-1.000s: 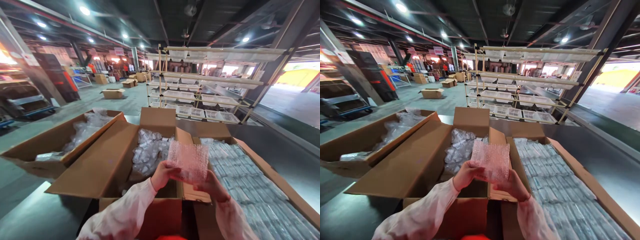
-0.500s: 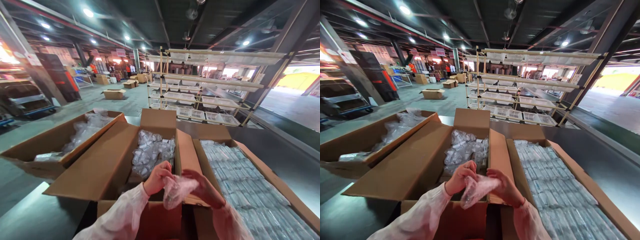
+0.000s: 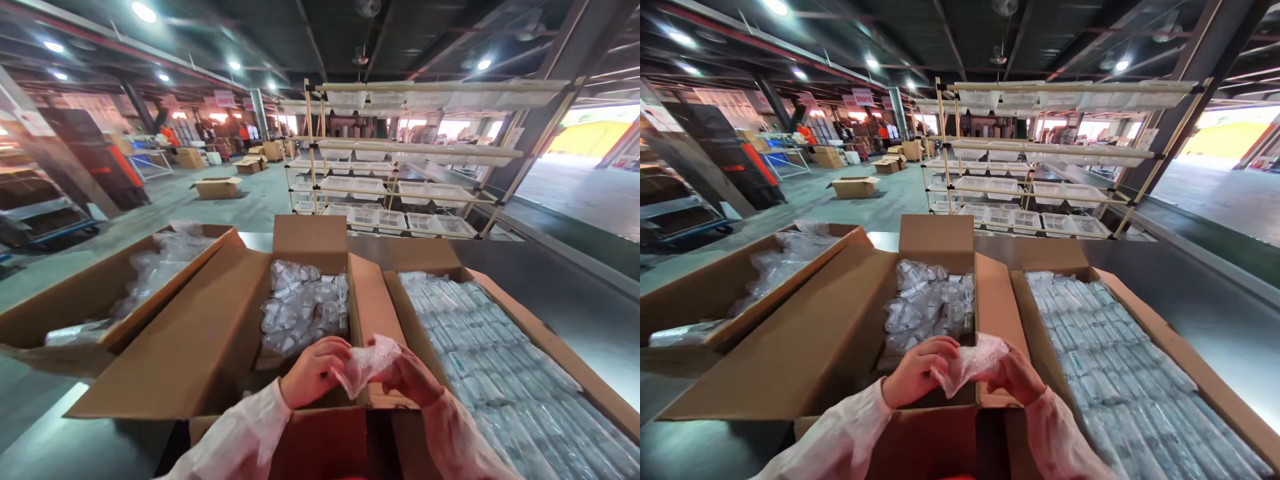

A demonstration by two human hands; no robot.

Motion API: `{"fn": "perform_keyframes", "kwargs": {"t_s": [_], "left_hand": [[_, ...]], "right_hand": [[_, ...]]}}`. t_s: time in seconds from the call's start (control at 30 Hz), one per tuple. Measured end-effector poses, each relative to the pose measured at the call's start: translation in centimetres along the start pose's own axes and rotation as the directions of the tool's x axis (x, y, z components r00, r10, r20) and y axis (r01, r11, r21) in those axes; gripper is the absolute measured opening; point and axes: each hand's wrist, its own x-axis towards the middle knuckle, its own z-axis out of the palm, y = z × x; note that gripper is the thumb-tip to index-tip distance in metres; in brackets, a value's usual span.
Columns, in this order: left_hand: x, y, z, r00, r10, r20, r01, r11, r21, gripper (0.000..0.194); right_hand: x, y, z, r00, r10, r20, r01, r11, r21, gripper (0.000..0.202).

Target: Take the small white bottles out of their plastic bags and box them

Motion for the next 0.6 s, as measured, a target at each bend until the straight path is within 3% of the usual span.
{"fn": "perform_keyframes", "kwargs": {"t_s": [0.07, 0.1, 0.17, 0.23, 0.27, 0.33, 0.4, 0.47, 0.53, 0.6], "left_hand": [[-0.1, -0.6, 0.6, 0.982, -0.129, -0.141, 0.128, 0.992, -0.020, 0.019], [-0.1, -0.9, 0.8, 0.951, -0.237, -0.196, 0.230, 0.971, -0.060, 0.021], [0.1, -1.4, 1.4, 0.854, -0.478, -0.205, 0.443, 0.875, -0.197, 0.025], [0.5, -1.7, 1.7, 0.747, -0.653, -0.121, 0.595, 0.739, -0.315, 0.032], [0.6, -1.7, 1.9, 0.724, -0.686, -0.079, 0.626, 0.701, -0.342, 0.037], [1.0, -1.7, 2.0, 0.757, -0.651, -0.047, 0.610, 0.732, -0.303, 0.041], [1.2, -1.9, 2.3, 0.824, -0.563, -0.065, 0.544, 0.818, -0.189, 0.039], [1.3, -2.4, 2.9, 0.841, -0.537, -0.062, 0.531, 0.842, -0.096, 0.037], [1.1, -3.3, 3.9, 0.781, -0.623, -0.043, 0.618, 0.781, -0.091, 0.035], [0.8, -4.4, 4.8, 0.671, -0.741, 0.025, 0.735, 0.662, -0.147, 0.042]], "right_hand": [[-0.1, -0.8, -0.2, 0.984, -0.138, 0.114, 0.152, 0.980, -0.128, 0.042], [-0.2, -1.2, -0.2, 0.956, -0.236, 0.175, 0.274, 0.931, -0.240, 0.045], [-0.4, -1.8, -0.2, 0.886, -0.373, 0.277, 0.464, 0.727, -0.506, 0.055], [-0.4, -2.2, -0.1, 0.864, -0.392, 0.316, 0.481, 0.456, -0.749, 0.057], [-0.4, -2.3, -0.1, 0.870, -0.386, 0.308, 0.442, 0.332, -0.833, 0.052], [0.0, -2.6, -0.3, 0.897, -0.351, 0.268, 0.343, 0.174, -0.923, 0.043], [0.5, -2.8, -0.7, 0.928, -0.292, 0.232, 0.290, 0.174, -0.941, 0.037], [1.2, -3.0, -0.9, 0.946, -0.255, 0.199, 0.251, 0.194, -0.948, 0.033], [1.9, -2.9, -0.9, 0.943, -0.226, 0.244, 0.277, 0.126, -0.953, 0.031], [2.8, -2.7, -1.2, 0.920, -0.188, 0.343, 0.353, 0.023, -0.935, 0.036]]}}
